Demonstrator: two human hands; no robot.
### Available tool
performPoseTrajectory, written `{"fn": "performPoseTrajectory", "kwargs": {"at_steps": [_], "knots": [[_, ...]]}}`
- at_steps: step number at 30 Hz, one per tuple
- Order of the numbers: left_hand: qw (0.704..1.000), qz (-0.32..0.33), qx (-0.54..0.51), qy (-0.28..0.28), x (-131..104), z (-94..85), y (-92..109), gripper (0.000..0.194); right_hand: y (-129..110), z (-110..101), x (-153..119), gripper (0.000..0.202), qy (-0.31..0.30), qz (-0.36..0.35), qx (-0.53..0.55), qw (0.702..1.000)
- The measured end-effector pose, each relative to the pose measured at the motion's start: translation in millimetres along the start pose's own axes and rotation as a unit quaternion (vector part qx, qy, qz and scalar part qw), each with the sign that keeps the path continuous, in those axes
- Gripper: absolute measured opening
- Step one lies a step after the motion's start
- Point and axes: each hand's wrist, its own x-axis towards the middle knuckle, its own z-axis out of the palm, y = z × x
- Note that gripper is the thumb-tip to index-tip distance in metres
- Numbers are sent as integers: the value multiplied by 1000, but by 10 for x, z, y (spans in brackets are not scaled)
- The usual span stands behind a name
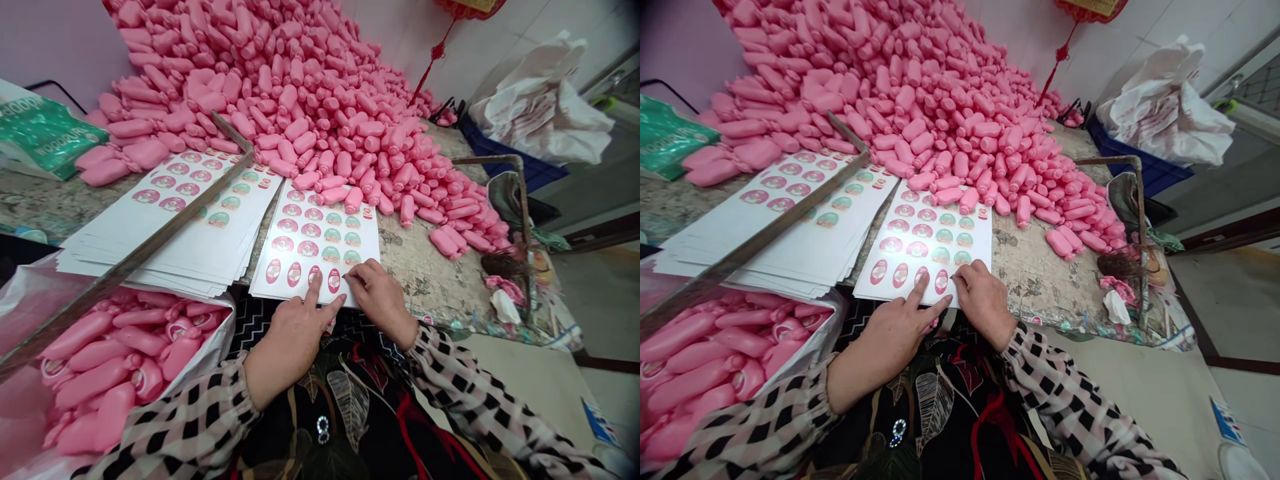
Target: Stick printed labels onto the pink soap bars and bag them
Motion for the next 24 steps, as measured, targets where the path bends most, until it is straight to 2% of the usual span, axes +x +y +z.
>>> {"fn": "performPoseTrajectory", "kwargs": {"at_steps": [5,10,17,24], "knots": [[1000,0,11,0,-5,14,14,57,0,-35,-11,18,-15,-16,-25,999],[1000,-10,20,-8,11,-9,50,57,-7,7,-50,18,-11,1,8,1000],[1000,-20,12,0,41,23,86,60,-79,125,-56,16,27,71,98,992],[1000,-26,12,9,42,74,88,68,-86,132,28,21,7,116,105,988]]}}
